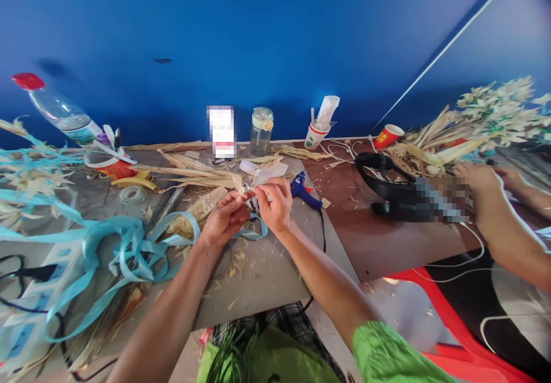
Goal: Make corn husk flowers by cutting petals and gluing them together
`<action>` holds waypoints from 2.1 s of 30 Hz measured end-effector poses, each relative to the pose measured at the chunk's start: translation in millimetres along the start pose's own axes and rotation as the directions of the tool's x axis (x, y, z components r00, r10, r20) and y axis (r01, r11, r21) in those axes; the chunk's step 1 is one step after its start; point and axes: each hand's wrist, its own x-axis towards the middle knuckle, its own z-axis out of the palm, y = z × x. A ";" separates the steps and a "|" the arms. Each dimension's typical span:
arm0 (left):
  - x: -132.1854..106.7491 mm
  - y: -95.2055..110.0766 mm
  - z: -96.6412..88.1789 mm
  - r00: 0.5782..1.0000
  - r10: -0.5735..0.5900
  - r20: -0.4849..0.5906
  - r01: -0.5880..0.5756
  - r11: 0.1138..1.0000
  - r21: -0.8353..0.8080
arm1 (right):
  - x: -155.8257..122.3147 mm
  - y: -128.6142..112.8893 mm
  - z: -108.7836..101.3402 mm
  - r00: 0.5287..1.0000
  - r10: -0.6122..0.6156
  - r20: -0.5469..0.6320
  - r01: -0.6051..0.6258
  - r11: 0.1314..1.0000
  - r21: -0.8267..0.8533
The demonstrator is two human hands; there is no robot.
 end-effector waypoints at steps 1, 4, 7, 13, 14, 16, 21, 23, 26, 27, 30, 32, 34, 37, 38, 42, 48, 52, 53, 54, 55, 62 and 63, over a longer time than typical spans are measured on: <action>0.5 0.3 -0.9 1.000 0.012 -0.013 -0.012 1.000 -0.008 | -1.7 -1.6 2.4 1.000 -0.026 0.009 0.026 1.000 0.002; 1.4 1.4 -3.6 0.999 0.024 -0.028 -0.025 0.999 -0.035 | -5.5 -3.1 7.9 0.997 -0.064 0.036 0.064 0.998 0.003; 1.9 1.3 -4.7 0.999 0.021 -0.024 -0.023 0.998 -0.056 | -8.3 -2.3 9.8 0.994 -0.061 0.088 0.062 0.998 -0.015; 2.3 1.3 -3.5 0.999 -0.006 -0.033 0.005 1.000 -0.027 | -10.4 -1.2 9.6 0.988 -0.100 0.118 0.104 0.994 -0.025; 2.3 1.5 -3.6 0.999 -0.012 -0.037 0.012 1.000 -0.016 | -10.3 -0.9 9.8 0.986 -0.101 0.129 0.106 0.994 -0.029; 2.4 1.6 -4.2 0.999 -0.015 -0.047 0.015 1.000 -0.001 | -10.1 -0.6 10.3 0.983 -0.113 0.148 0.119 0.992 -0.030; 2.5 3.4 -5.6 0.998 0.002 -0.057 -0.002 1.000 0.004 | -11.5 -5.8 10.6 0.975 -0.139 0.172 0.143 0.990 -0.012; 1.9 5.5 -5.7 0.997 0.010 -0.074 -0.009 1.000 0.015 | -12.4 -10.6 9.2 0.975 -0.132 0.179 0.126 0.991 0.043; 1.1 8.9 -6.9 0.997 0.029 -0.071 -0.027 0.999 0.033 | -10.0 -12.1 5.4 0.991 -0.046 0.126 0.024 0.984 0.174; 0.9 9.9 -7.8 0.997 0.038 -0.060 -0.036 0.999 0.036 | -7.5 -9.0 4.0 0.995 0.023 0.092 -0.042 0.978 0.206; 1.0 12.1 -11.1 0.998 0.061 -0.020 -0.060 0.997 0.048 | 4.6 13.1 0.6 0.958 0.286 -0.018 -0.276 0.938 0.208; 1.1 13.6 -12.9 0.998 0.068 -0.002 -0.068 0.996 0.060 | 13.2 33.3 -0.8 0.903 0.430 -0.010 -0.423 0.893 0.152; 1.3 15.4 -13.8 0.997 0.074 0.004 -0.074 0.995 0.071 | 19.3 49.4 -1.7 0.856 0.505 0.107 -0.516 0.846 0.135; 1.6 17.9 -13.7 0.996 0.091 -0.015 -0.090 0.993 0.077 | 21.4 54.8 -2.4 0.827 0.479 0.295 -0.519 0.851 0.074; 1.8 18.3 -13.5 0.995 0.097 -0.025 -0.095 0.992 0.079 | 20.7 51.6 -2.8 0.811 0.454 0.369 -0.498 0.867 0.028; 2.5 18.0 -12.2 0.993 0.104 -0.058 -0.097 0.990 0.102 | 17.0 27.8 -6.7 0.701 0.407 0.586 -0.336 0.913 -0.233; 2.0 18.7 -11.1 0.994 0.086 -0.061 -0.079 0.990 0.116 | 13.6 2.3 -13.6 0.599 0.398 0.695 -0.073 0.891 -0.448; 0.3 19.9 -12.3 0.997 0.071 -0.019 -0.068 0.989 0.130 | 11.2 -6.7 -12.7 0.535 0.423 0.732 -0.022 0.873 -0.488; -0.1 19.8 -12.7 0.998 0.064 -0.004 -0.063 0.989 0.133 | 10.5 -8.2 -12.0 0.519 0.428 0.739 -0.021 0.871 -0.490; -0.5 19.5 -13.3 0.998 0.058 0.014 -0.059 0.989 0.135 | 9.7 -9.4 -11.3 0.508 0.431 0.746 -0.021 0.872 -0.489; -0.7 19.1 -14.0 0.998 0.053 0.032 -0.057 0.989 0.134 | 8.8 -10.0 -10.5 0.503 0.429 0.750 -0.021 0.874 -0.485; -1.1 17.5 -19.9 0.993 0.033 0.111 -0.047 0.991 0.122 | 9.0 -1.7 -10.6 0.483 0.444 0.755 -0.105 0.885 -0.453; -1.2 17.6 -20.2 0.993 0.031 0.113 -0.045 0.991 0.124 | 11.1 0.7 -12.2 0.490 0.451 0.747 -0.146 0.886 -0.439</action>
